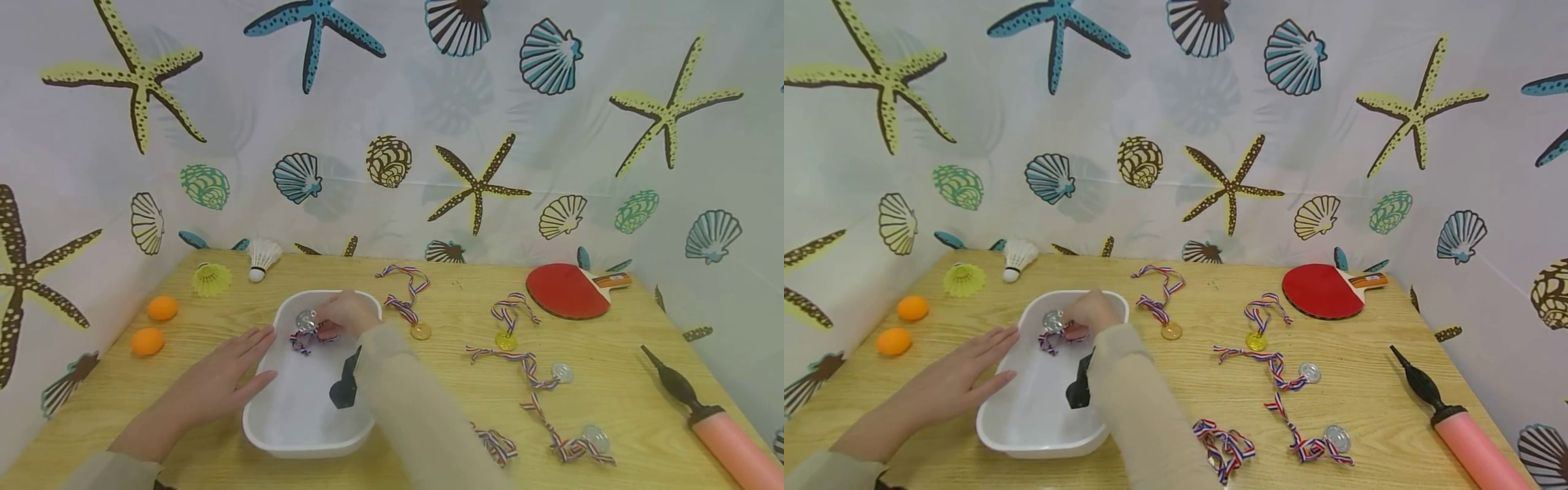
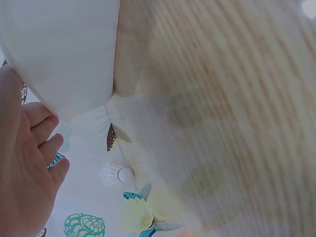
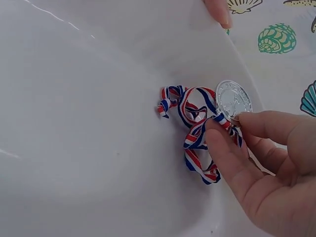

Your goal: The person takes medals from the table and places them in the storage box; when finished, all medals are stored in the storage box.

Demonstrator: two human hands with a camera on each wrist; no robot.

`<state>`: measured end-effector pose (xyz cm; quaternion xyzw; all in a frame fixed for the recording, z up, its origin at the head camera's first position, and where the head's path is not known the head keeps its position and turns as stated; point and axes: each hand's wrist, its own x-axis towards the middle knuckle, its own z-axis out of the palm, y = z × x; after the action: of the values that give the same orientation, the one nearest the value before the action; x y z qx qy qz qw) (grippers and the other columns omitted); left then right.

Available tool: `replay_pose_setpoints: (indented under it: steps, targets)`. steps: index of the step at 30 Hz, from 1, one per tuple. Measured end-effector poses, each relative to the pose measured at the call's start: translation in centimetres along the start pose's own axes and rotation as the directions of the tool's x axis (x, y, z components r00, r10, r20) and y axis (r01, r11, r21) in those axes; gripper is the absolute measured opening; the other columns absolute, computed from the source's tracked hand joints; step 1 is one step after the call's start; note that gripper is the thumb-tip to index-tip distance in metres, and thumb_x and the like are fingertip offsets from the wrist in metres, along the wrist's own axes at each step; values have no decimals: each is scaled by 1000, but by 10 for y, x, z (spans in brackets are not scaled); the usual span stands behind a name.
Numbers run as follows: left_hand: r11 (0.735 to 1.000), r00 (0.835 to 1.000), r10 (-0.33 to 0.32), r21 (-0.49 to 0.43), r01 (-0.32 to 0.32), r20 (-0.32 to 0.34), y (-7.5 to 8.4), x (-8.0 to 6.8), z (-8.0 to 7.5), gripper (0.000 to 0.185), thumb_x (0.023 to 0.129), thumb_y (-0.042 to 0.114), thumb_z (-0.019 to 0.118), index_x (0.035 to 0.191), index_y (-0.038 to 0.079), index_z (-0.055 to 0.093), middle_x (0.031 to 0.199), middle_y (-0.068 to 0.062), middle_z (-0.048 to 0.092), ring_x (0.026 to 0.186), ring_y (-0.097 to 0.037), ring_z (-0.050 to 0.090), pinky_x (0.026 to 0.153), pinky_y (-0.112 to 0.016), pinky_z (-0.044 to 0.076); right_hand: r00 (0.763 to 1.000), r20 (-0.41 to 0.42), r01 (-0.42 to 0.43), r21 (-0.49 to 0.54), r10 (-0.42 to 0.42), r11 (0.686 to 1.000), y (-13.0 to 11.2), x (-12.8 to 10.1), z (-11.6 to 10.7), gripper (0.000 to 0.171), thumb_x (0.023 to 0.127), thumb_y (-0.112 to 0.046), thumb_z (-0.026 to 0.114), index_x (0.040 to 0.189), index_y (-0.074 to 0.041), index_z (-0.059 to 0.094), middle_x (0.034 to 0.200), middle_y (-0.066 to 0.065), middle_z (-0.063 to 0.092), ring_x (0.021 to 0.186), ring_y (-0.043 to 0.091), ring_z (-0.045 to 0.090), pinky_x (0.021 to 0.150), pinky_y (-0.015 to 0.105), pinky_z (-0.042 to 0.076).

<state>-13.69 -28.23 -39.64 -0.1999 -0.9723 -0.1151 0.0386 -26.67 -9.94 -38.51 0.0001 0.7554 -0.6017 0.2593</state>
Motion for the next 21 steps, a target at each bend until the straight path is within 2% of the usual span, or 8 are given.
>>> replay_pose_setpoints:
  steps: [6,11,16,21]
  targets:
    - [1000,1000,7,-1,-7,-6,0,0,-1,64,95,45,44,139,0,38,144,-15,33,130,-37,29,103,-54,25,997,-72,-16,-103,9,995,7,4,3,3,82,3,63,85,4,63,74,13,66,75,29,67,66,34,55]
    - [1000,1000,12,-2,-12,-9,0,0,-1,63,95,45,44,139,-1,38,144,-15,32,130,-37,28,103,-54,25,992,-121,-49,-121,35,991,14,10,3,4,81,2,65,79,3,62,69,15,65,62,25,66,58,31,55]
    - [1000,1000,10,-5,-10,-6,1,0,-2,64,95,45,44,139,-1,38,144,-15,33,130,-37,28,103,-54,24,988,-144,-69,-151,47,986,18,14,3,4,79,3,68,77,3,64,61,11,61,50,17,59,50,26,53]
    - [1000,1000,5,-7,-5,-2,1,0,-1,65,94,46,44,139,-1,38,144,-15,33,130,-37,28,103,-54,25,992,-123,-58,-178,37,982,19,12,5,9,77,3,68,71,2,62,57,11,60,44,16,55,50,28,54]
